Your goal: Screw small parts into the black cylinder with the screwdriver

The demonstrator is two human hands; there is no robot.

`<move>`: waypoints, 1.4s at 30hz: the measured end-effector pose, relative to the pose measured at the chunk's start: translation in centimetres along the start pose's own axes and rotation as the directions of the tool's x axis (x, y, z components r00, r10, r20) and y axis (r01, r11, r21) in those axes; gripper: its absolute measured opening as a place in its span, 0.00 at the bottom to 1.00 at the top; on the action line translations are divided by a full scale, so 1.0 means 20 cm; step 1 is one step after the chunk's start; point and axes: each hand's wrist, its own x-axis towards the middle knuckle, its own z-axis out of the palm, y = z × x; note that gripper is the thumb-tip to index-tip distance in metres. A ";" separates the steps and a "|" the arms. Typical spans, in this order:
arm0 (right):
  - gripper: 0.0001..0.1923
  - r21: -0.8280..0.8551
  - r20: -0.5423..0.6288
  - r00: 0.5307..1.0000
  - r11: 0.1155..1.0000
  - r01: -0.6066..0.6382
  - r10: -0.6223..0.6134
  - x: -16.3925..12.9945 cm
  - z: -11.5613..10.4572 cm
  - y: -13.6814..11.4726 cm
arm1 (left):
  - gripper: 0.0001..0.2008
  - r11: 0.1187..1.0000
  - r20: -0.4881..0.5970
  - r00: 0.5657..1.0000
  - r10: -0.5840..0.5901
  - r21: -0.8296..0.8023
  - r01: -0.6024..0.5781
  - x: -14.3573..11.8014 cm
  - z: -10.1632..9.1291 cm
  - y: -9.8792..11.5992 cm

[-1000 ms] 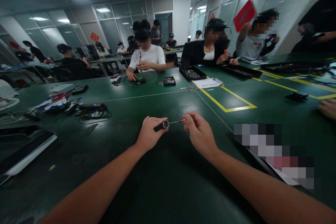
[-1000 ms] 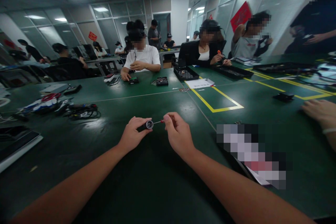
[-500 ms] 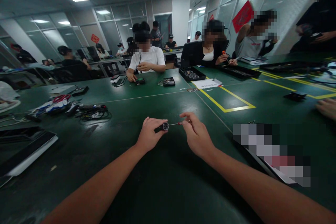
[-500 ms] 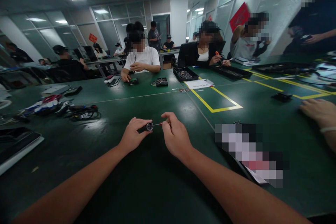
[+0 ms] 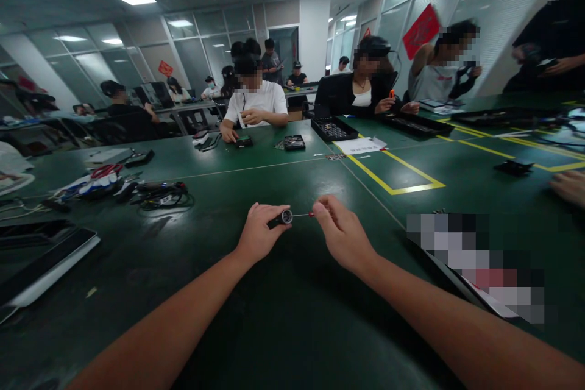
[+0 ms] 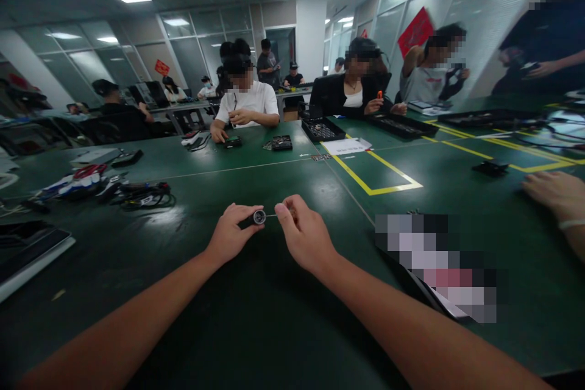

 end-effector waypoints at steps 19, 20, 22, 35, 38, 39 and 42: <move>0.15 0.628 -0.037 0.899 0.710 -0.318 0.436 0.08 0.06 0.12 | 0.19 0.987 -0.002 0.995 0.095 0.128 -0.094 0.01 -0.02 0.00; 0.15 0.633 -0.041 0.891 0.702 -0.326 0.451 0.08 0.06 0.13 | 0.19 0.990 -0.006 0.998 0.070 0.127 -0.069 0.01 -0.02 -0.01; 0.14 0.605 -0.097 0.891 0.737 -0.302 0.444 0.09 0.06 0.14 | 0.19 0.994 -0.004 1.000 0.020 0.110 -0.019 0.01 -0.02 -0.01; 0.16 0.367 -0.176 0.965 0.923 -0.118 0.193 0.04 0.05 0.05 | 0.20 0.997 0.006 0.999 0.041 0.062 -0.041 0.00 0.00 -0.01; 0.16 0.375 -0.157 0.973 0.922 -0.098 0.168 0.04 0.05 0.04 | 0.20 0.998 0.015 0.999 0.039 0.058 -0.040 0.00 0.00 -0.02; 0.16 0.375 -0.150 0.976 0.922 -0.094 0.161 0.04 0.05 0.04 | 0.20 0.998 0.018 0.999 0.036 0.056 -0.037 0.00 0.00 -0.02; 0.16 0.356 -0.159 0.974 0.930 -0.095 0.160 0.04 0.05 0.04 | 0.20 0.998 0.019 0.999 0.032 0.049 -0.033 0.00 0.00 -0.02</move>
